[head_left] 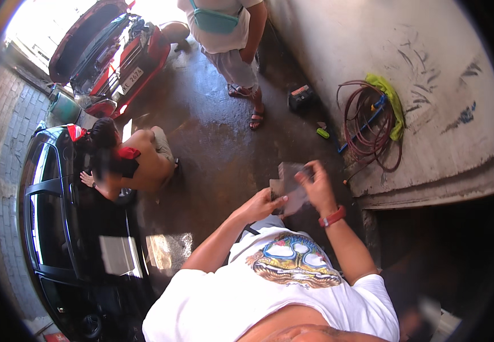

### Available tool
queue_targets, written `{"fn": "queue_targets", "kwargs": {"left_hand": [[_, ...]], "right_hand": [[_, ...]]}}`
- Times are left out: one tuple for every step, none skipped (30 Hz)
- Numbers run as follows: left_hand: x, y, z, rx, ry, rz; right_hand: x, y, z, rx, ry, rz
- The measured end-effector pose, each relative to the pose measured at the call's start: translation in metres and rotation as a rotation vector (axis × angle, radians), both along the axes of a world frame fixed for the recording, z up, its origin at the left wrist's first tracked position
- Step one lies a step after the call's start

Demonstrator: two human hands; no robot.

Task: The person sands a white primer patch on the side of a black car using a sanding block. They repeatedly rub the surface, occasionally pause to feel the texture, and later walk to a nearby table to swap sanding blocks before returning to the car.

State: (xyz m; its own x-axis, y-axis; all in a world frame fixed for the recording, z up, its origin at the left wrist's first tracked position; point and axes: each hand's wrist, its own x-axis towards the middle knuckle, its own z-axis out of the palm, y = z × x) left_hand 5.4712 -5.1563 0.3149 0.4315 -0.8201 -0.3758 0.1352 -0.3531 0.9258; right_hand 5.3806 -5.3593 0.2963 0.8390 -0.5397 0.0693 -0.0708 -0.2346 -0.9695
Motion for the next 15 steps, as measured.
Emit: {"fn": "queue_targets", "kwargs": {"left_hand": [[0.017, -0.014, 0.018, 0.066, -0.003, 0.011], [0.031, -0.024, 0.015, 0.001, -0.042, 0.074], [0.045, -0.035, 0.011, -0.064, -0.086, 0.133], [0.059, -0.043, 0.006, -0.033, -0.024, 0.246], [0.073, -0.048, 0.012, -0.083, 0.158, 0.309], [0.087, -0.052, 0.019, -0.132, 0.340, 0.375], [0.090, -0.057, 0.027, -0.043, 0.334, 0.600], [0.099, -0.055, 0.018, -0.096, 0.264, 0.665], [0.112, -0.055, 0.000, -0.152, 0.189, 0.722], [0.124, -0.060, -0.011, -0.207, 0.119, 0.775], [0.133, -0.080, 0.015, 0.181, -0.307, 0.742], [0.144, -0.090, 0.012, 0.155, -0.318, 0.784], [0.150, -0.098, 0.006, 0.130, -0.328, 0.829], [0.154, -0.106, 0.003, 0.109, -0.338, 0.874], [0.159, -0.118, 0.006, 0.095, -0.407, 0.855]], "right_hand": [[0.014, -0.029, 0.001, -0.030, -0.009, -0.108], [0.029, -0.057, 0.000, -0.059, -0.021, -0.217], [0.039, -0.087, -0.005, -0.060, -0.012, -0.323], [0.046, -0.105, -0.011, -0.058, 0.003, -0.429], [0.056, -0.111, -0.009, 0.182, -0.018, -0.310], [0.065, -0.117, -0.007, 0.420, -0.041, -0.187], [0.074, -0.122, -0.004, 0.656, -0.065, -0.061], [0.082, -0.115, 0.009, 0.672, 0.006, 0.174], [0.092, -0.120, 0.009, 0.505, 0.099, 0.340], [0.104, -0.129, 0.006, 0.332, 0.195, 0.498], [0.116, -0.138, 0.005, 0.131, 0.211, 0.465], [0.134, -0.144, 0.009, -0.078, 0.216, 0.443], [0.153, -0.147, 0.015, -0.288, 0.219, 0.420], [0.170, -0.143, 0.028, -0.355, 0.061, 0.359], [0.187, -0.139, 0.043, -0.424, -0.095, 0.295]]}}
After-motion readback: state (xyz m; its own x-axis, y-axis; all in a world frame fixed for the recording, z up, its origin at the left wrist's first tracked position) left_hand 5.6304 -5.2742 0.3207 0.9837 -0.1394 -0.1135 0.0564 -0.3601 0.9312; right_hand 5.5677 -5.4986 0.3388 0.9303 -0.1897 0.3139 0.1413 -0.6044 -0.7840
